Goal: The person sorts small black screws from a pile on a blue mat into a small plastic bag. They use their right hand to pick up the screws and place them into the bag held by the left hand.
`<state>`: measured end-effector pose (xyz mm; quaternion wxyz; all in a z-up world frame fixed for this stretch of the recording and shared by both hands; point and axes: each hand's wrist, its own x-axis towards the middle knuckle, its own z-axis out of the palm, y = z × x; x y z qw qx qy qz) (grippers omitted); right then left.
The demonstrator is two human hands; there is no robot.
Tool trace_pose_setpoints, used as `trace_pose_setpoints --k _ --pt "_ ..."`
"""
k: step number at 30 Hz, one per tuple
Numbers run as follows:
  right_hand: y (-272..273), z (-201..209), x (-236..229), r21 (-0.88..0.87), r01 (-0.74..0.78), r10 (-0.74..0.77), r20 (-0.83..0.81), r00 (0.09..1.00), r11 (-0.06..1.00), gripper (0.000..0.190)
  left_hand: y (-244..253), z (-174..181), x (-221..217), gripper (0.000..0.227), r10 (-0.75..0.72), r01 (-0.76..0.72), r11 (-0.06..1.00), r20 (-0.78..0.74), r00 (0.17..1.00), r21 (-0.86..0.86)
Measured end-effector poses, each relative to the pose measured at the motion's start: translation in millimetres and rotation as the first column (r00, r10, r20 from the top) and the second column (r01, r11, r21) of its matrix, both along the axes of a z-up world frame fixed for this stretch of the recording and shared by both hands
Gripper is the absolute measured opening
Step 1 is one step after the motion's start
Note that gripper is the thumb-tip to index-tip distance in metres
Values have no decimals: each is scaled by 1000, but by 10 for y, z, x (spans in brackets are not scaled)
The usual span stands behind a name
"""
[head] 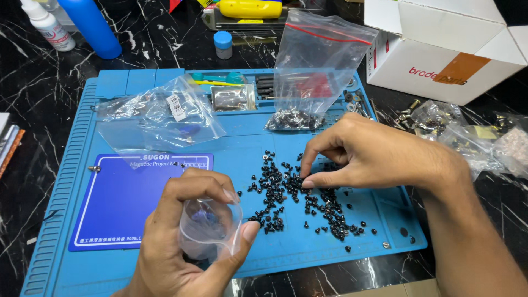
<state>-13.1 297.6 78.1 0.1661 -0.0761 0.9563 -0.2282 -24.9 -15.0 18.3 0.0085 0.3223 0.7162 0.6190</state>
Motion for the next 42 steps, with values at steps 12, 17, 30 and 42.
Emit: trace_pose_setpoints --k 12,17,30,42 --pt "-63 -36 22 62 18 -21 49 999 998 19 9 -24 -78 36 -68 73 997 -140 988 27" --pt "-59 -36 26 38 -60 59 16 998 997 21 -5 5 -100 36 -101 106 994 -136 985 31" --pt "-68 -32 42 49 10 -18 155 988 999 21 -26 62 -107 32 -132 131 991 -158 979 -18" --pt "-115 96 63 -155 4 -1 17 1000 988 24 -18 47 -107 30 -121 121 993 -149 981 -9"
